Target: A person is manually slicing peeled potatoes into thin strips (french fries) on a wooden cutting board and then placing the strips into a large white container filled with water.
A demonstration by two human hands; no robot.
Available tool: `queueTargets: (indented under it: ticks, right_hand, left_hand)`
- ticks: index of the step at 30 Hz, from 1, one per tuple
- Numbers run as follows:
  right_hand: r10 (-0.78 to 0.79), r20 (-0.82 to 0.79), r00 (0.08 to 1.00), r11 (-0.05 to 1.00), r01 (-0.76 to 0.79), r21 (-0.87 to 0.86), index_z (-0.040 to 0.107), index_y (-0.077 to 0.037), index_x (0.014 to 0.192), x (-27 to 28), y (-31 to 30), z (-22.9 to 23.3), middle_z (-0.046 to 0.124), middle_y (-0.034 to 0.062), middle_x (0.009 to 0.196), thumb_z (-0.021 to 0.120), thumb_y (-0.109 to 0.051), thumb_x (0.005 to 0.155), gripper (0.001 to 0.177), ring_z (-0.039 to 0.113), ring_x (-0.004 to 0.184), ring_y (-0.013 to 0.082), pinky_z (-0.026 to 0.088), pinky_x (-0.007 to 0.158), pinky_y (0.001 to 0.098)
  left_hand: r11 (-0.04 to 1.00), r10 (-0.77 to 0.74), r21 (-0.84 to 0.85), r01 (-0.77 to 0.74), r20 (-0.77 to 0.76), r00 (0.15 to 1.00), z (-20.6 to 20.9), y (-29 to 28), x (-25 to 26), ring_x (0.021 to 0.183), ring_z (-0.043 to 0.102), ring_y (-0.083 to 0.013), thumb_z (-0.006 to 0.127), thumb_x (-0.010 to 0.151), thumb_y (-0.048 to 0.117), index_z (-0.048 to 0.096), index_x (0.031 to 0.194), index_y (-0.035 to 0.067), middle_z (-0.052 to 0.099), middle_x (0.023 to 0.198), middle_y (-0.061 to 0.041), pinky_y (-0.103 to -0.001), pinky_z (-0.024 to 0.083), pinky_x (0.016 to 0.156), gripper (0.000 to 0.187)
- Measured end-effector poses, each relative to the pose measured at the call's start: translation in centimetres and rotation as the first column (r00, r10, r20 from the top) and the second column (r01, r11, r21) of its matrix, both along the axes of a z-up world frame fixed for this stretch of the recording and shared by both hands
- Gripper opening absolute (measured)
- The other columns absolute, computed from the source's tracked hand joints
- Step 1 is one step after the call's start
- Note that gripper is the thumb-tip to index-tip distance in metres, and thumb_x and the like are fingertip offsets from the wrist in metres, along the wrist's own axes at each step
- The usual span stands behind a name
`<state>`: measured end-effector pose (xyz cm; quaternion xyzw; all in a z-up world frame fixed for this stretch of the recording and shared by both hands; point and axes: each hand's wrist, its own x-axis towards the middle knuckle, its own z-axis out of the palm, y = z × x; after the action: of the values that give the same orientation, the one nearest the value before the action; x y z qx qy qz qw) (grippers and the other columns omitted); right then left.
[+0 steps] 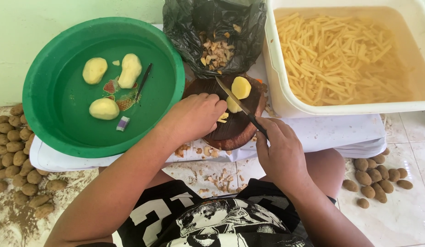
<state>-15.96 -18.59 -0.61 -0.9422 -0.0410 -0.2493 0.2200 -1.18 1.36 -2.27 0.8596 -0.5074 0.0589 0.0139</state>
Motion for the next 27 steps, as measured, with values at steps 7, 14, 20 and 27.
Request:
queueTargets:
  ticks: [7, 14, 20, 27]
  right_hand:
    - [0.016, 0.007, 1.0, 1.0, -0.016, -0.008, 0.074, 0.0, 0.117, 0.0, 0.2, -0.6, 0.071, 0.0161, 0.104, 0.07, -0.002, 0.092, 0.025, 0.073, 0.089, 0.0312, 0.059, 0.073, 0.0386]
    - [0.105, 0.177, 0.979, 0.966, -0.058, -0.25, 0.076, -0.011, 0.116, 0.9, 1.6, -1.8, 0.069, 0.0117, 0.109, 0.068, -0.008, 0.09, 0.027, 0.067, 0.095, 0.0262, 0.052, 0.076, 0.0365]
    - [0.156, 0.264, 0.952, 0.947, -0.068, -0.313, 0.076, -0.014, 0.113, 2.1, 2.0, -0.6, 0.069, 0.0102, 0.109, 0.068, -0.012, 0.089, 0.025, 0.061, 0.098, 0.0282, 0.043, 0.079, 0.0386]
    - [-0.122, 0.167, 0.978, 0.991, 0.129, -0.028, 0.075, -0.013, 0.116, 1.6, -10.8, 7.6, 0.074, 0.0055, 0.106, 0.077, -0.017, 0.098, 0.018, 0.069, 0.079, 0.022, 0.054, 0.071, 0.0352]
  left_hand:
    - [0.999, -0.039, -0.024, 0.035, -0.153, 0.987, 2.0, 0.9, -0.5, 0.083, 0.07, -0.04, 0.067, 0.08, 0.014, 0.061, 0.102, 0.005, 0.063, 0.085, -0.016, -0.048, 0.058, 0.072, 0.025]
    - [0.978, 0.027, -0.188, -0.093, -0.328, 0.944, 6.8, 2.5, -1.4, 0.086, 0.068, -0.0419, 0.061, 0.082, 0.013, 0.056, 0.096, 0.005, 0.061, 0.084, -0.017, -0.047, 0.057, 0.076, 0.017]
    - [0.927, -0.069, -0.37, -0.065, -0.337, 0.939, 9.9, -2.3, 0.4, 0.073, 0.062, -0.0329, 0.06, 0.083, 0.014, 0.049, 0.087, 0.011, 0.051, 0.073, -0.009, -0.042, 0.053, 0.068, 0.011]
    - [0.923, -0.212, -0.385, -0.012, -0.534, 0.819, 11.3, -13.2, 4.5, 0.08, 0.066, -0.0396, 0.06, 0.082, 0.028, 0.055, 0.094, 0.012, 0.062, 0.081, -0.018, -0.049, 0.051, 0.071, 0.021]
